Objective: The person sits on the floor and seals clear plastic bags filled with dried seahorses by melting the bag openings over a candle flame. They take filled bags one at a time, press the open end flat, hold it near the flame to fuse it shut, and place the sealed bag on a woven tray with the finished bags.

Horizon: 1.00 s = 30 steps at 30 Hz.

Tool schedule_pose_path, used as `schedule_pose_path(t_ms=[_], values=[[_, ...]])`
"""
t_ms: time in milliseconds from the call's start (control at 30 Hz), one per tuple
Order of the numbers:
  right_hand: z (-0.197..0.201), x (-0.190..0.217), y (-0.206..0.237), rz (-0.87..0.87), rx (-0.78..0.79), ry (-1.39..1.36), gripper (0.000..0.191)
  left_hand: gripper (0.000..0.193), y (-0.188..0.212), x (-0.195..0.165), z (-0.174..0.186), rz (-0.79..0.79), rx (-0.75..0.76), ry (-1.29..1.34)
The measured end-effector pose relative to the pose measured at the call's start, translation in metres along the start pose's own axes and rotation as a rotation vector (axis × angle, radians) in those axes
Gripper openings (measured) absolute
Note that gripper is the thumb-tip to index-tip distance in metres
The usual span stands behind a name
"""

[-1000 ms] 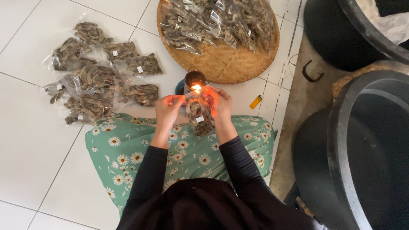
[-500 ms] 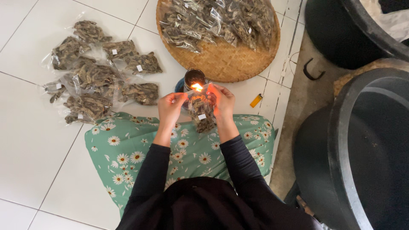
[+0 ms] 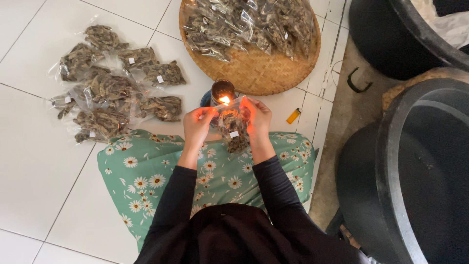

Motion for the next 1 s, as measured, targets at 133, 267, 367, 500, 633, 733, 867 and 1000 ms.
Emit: schedule_pose_path(t_ms=[133, 267, 367, 500, 633, 733, 867, 1000], values=[[0.004, -0.002, -0.005, -0.003, -0.005, -0.015, 0.013, 0.025, 0.001, -0.003, 0.0, -0.009, -0.034, 0.042], [0.008, -0.001, -0.008, 0.006, -0.006, -0.031, 0.013, 0.025, 0.003, 0.0, -0.001, 0.022, -0.058, 0.054], [0.009, -0.001, -0.008, 0.003, -0.014, -0.028, 0.014, 0.025, 0.003, 0.003, -0.002, 0.027, -0.065, 0.102], [0.008, 0.001, -0.006, -0.001, 0.001, -0.031, 0.016, 0.023, 0.003, 0.007, -0.003, 0.026, -0.063, 0.115], [0.011, 0.002, -0.005, -0.019, -0.035, -0.019, 0.017, 0.021, 0.004, 0.012, -0.005, 0.05, -0.07, 0.15], [0.012, 0.003, -0.008, -0.004, -0.024, -0.04, 0.016, 0.021, 0.005, 0.012, -0.008, 0.069, -0.089, 0.199], [0.015, 0.003, -0.011, -0.002, -0.027, -0.043, 0.015, 0.022, 0.008, 0.01, -0.009, 0.083, -0.107, 0.158], [0.017, 0.002, -0.014, -0.009, -0.017, -0.057, 0.014, 0.022, 0.009, 0.012, -0.01, 0.091, -0.151, 0.179]])
Point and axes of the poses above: each hand's wrist, its own y-axis away from the middle knuckle, its own z-axis out of the back of the hand, x = y × z, the point moved 6 cm from there along -y, towards the middle knuckle, and after that the axes turned 15 degrees about -z, right-handed, at the moved point
